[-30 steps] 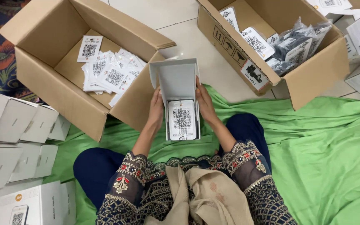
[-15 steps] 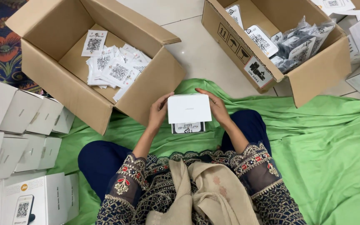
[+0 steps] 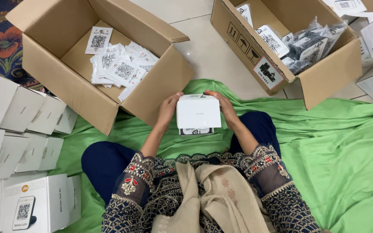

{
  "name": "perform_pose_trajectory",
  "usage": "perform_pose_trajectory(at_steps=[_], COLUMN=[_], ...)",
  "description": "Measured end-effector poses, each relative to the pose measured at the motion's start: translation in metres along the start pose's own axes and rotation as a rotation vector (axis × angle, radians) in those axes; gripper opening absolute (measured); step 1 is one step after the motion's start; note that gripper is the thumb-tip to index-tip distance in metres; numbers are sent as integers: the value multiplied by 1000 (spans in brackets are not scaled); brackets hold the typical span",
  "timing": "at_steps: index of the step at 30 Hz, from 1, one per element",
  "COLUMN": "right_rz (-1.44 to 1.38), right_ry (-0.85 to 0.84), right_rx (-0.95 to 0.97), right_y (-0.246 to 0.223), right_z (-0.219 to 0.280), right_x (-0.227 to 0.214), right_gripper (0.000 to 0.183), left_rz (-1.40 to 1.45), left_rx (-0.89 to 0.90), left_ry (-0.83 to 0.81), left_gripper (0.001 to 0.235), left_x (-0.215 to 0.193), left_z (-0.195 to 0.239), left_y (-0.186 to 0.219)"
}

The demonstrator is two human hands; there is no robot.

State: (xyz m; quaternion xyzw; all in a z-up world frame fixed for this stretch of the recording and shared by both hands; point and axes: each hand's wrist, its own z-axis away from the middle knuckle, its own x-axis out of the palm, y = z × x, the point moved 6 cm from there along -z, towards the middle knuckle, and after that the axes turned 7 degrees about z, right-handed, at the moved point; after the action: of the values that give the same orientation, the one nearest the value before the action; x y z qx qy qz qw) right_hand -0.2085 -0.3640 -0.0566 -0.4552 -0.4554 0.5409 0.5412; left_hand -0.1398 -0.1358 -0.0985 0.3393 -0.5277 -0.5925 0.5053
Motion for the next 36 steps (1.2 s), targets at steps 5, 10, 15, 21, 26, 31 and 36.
perform_pose_trajectory(at_steps=[5,10,15,21,26,31,36], right_rz=[55,160,233,213,267,392,37], right_ry=[-48,-45,12,105,35,18,124], right_rx=[27,-50,-103,-153,-152,-64,162], right_y=[22,7,25,30,21,30,42], right_z=[-8,-5,-11,-10,-12,-13,3], right_x=[-6,-4,-4,-5,-11,-7,2], right_gripper=[51,50,43,45,51,65,91], left_rz=[3,-233,-328,-318,-338,-205,-122], left_rx=[75,-42,317,313,336,84,160], left_ry=[-89,-4,48,71,-7,-4,-80], left_gripper=[45,40,39,43,41,61,77], left_x=[-1,1,4,5,2,7,12], left_z=[-3,2,-9,-9,-16,1,15], left_y=[-9,-13,-23,-24,-30,-18,-27])
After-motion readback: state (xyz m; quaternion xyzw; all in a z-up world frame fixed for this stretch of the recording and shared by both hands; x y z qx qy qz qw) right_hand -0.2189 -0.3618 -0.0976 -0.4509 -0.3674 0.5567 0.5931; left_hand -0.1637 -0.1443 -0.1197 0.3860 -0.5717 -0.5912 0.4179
